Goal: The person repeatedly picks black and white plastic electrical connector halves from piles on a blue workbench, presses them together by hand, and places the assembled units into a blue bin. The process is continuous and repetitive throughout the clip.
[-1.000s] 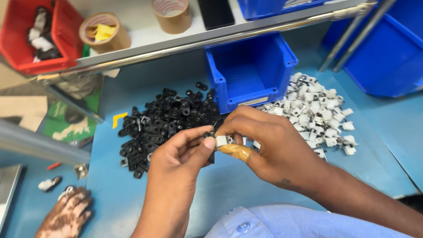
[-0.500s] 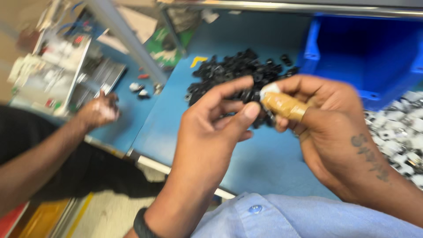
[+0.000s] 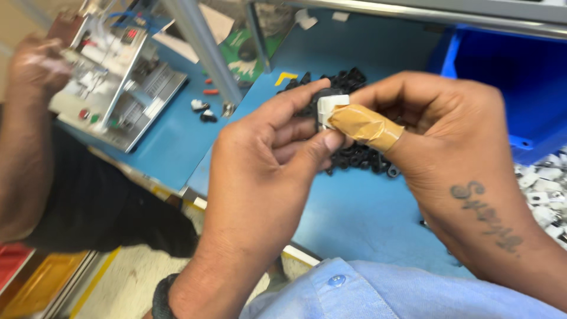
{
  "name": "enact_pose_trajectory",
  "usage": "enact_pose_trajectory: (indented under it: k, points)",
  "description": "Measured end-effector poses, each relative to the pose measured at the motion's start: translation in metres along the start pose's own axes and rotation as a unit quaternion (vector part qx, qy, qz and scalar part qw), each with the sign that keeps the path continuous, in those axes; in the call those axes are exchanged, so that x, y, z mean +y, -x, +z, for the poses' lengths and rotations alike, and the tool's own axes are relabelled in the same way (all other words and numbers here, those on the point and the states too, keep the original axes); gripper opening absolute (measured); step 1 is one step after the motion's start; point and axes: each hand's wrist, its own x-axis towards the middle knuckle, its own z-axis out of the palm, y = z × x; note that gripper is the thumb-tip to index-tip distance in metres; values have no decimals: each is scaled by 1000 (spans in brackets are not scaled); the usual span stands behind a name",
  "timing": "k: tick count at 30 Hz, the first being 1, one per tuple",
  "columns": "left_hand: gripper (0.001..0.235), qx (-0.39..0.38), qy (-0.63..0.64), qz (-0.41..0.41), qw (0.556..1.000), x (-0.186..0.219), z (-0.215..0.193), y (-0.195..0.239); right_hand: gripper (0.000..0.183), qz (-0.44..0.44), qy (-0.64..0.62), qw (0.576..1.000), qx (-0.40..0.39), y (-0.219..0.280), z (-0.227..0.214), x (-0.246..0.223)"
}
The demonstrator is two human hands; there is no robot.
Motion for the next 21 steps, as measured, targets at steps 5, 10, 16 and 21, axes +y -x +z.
enact_pose_trajectory:
  k: [5,10,16,21]
  points:
    - [41,-115,45,18,992,0,-13,-14,14,39,-167,985,-23,-7,-1,12]
    - [30,-129,35,-44,990,-1,-35,-23,20,67,-286,955,-50,-12,16,27]
    - [23,-91,76,-5,993,-7,-64,-31,20,71,-330,936,-102,-24,46,29]
    - [23,-12,32,9,999,-9,-83,-39,31,120,-371,910,-140,-54,68,29]
